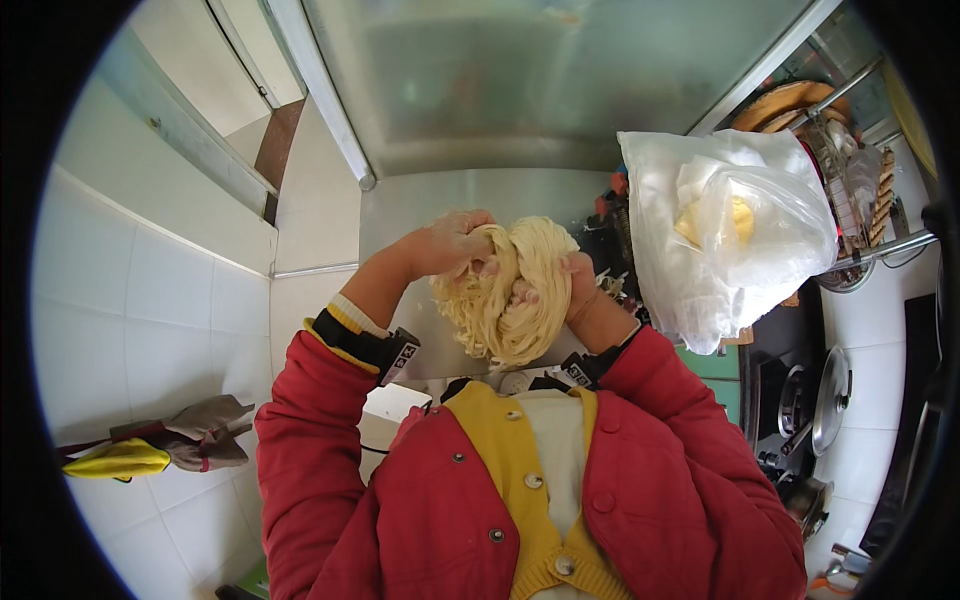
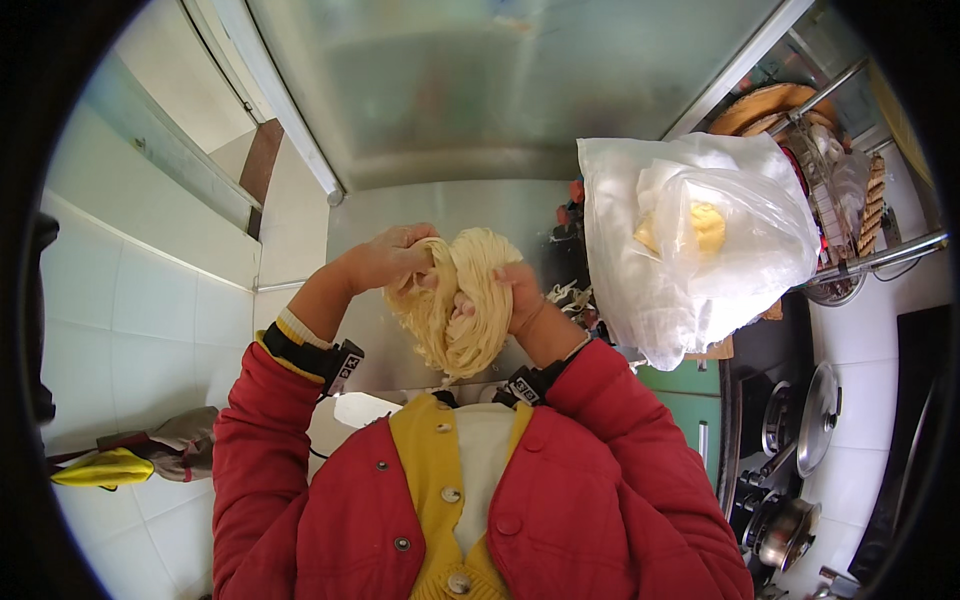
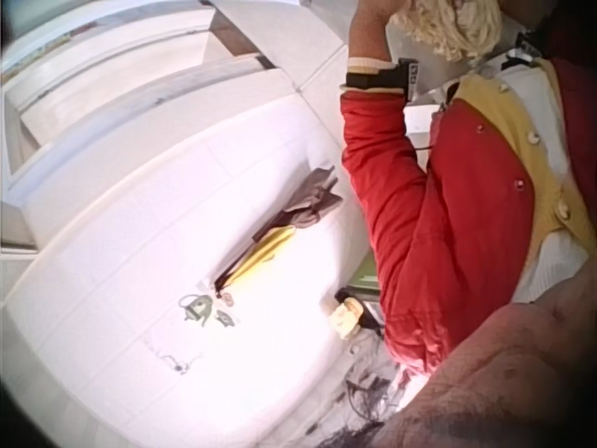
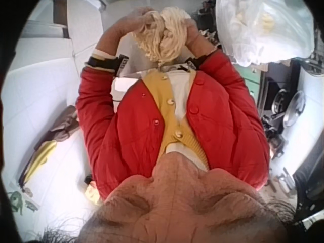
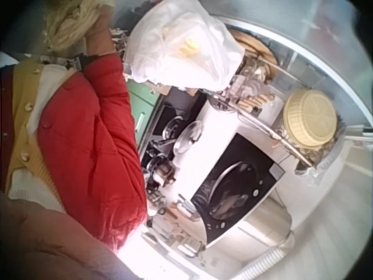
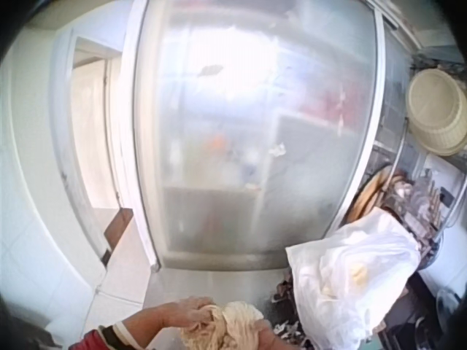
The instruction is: The person feeds a sheet of dough into a blue pasta machine to cut it into noodles, then gathers the cut noodles by hand, separates strands, and places them into a plastic bag. The person also handles a cloth and a white sheet during the process.
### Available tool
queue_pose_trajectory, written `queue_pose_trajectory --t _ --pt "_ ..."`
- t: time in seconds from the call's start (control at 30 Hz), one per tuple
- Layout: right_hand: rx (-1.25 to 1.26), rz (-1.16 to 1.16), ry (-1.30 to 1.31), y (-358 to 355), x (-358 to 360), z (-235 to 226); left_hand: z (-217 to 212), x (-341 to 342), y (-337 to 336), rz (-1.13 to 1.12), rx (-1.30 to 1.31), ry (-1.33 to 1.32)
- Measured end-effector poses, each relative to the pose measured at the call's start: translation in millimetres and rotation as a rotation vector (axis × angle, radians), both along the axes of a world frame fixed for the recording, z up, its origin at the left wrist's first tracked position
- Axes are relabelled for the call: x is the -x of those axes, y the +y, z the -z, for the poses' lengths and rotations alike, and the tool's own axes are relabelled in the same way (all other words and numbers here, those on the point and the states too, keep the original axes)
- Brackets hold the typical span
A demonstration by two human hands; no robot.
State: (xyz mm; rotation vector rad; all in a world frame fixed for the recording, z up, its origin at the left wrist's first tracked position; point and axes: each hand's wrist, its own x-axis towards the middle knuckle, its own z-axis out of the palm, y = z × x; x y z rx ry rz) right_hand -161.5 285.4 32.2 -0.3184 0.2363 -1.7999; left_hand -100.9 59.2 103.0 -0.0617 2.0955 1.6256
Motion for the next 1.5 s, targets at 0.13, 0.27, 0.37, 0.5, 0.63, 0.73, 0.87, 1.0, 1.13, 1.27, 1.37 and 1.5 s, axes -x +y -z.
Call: queue_pose_trajectory --t 0.13,0.27,0.37,0.5,0.63,0.73,0.87,1.0,1.13,1.27,1.37,1.5 --pt "-0.075 0.036 0.0 3 4 -1 9 -8 7 0.106 0.236 0.31" --pt "-0.083 -0.053 0.039 1 2 -2 18 -5 12 0.174 0.581 0.397" --pt "-0.102 -0.104 0.038 -2 -2 -2 25 -4 19 0.179 0.747 0.399" --pt "-0.138 -0.071 0.064 -3 -3 -1 43 -5 27 0.014 0.811 0.417" --pt "-0.225 -0.043 0.146 -2 -4 -5 76 6 16 -0.105 0.69 0.356" --pt "-0.257 -0.059 0.212 3 -6 -17 104 4 -10 -0.151 0.728 0.411" --pt "-0.307 0.033 0.323 21 0 -44 118 -6 -46 -0.379 0.434 0.181" --pt "-0.377 0.049 0.366 22 21 -57 90 -11 -46 -0.374 0.118 0.274" --pt "-0.509 0.117 0.346 29 32 -66 25 -11 -55 -0.159 0.033 0.61" --pt "-0.524 0.224 0.503 36 45 -80 -40 -9 -40 -0.376 -0.564 0.41" --pt "-0.418 0.213 0.579 37 57 -87 -85 -8 -24 -0.347 -0.828 0.386" --pt "-0.266 0.3 0.532 31 62 -87 -139 -2 -4 -0.192 -0.84 0.354"
